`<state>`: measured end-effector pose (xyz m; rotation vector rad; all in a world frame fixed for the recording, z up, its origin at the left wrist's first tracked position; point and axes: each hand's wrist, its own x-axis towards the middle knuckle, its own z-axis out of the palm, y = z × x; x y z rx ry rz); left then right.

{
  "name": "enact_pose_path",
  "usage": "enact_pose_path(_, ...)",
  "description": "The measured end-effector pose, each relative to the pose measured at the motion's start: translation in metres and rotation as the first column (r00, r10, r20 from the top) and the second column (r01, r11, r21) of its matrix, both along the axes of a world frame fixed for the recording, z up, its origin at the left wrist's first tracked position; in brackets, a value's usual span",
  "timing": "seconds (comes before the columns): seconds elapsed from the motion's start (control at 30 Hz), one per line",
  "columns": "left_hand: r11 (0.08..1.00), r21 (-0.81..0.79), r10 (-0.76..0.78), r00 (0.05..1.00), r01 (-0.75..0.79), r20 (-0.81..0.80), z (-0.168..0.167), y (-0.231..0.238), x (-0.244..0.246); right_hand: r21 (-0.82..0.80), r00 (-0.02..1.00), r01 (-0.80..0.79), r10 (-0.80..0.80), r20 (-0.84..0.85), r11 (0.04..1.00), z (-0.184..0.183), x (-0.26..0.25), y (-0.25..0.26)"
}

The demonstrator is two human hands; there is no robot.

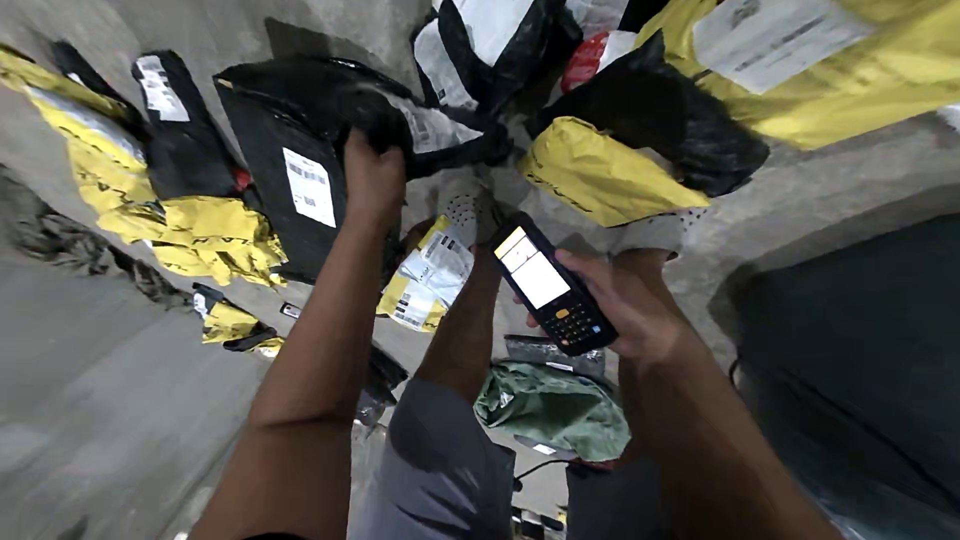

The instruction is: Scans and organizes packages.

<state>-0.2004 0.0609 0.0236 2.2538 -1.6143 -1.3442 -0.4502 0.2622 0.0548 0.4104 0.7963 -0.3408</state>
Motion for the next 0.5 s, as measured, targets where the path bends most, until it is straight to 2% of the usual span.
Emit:
enact_pose_path(0.1,0.982,-0.090,-0.163,0.985,0.168,0.062,0.044,-0.003,0.020,-0.048,0.989,0.015,-0.007,0.150,0.999,-0.006,-0.010,0.002)
enact_pose_path(0.2,0.948,-0.111,-0.271,0.941,0.297,0.204,0.069,-0.006,0.034,-0.104,0.973,0.035,-0.010,0.230,0.994,-0.008,-0.013,0.002)
enact_pose_path(0.33,0.953,-0.058,-0.272,0.926,0.296,0.261,0.080,-0.005,0.055,-0.112,0.971,0.027,0.001,0.238,0.993,-0.012,-0.007,-0.002)
enact_pose_path(0.4,0.954,-0.010,-0.287,0.924,0.299,0.253,0.075,0.003,0.073,-0.076,0.982,-0.018,0.032,0.185,0.997,-0.011,0.000,-0.010)
enact_pose_path(0.47,0.978,-0.008,-0.201,0.947,0.210,0.249,0.068,0.014,0.088,-0.075,0.983,-0.116,0.125,0.132,0.990,-0.008,0.008,-0.018)
enact_pose_path(0.5,0.992,-0.041,-0.104,0.969,0.116,0.225,0.065,0.018,0.094,-0.104,0.977,-0.162,0.175,0.125,0.981,-0.007,0.011,-0.020)
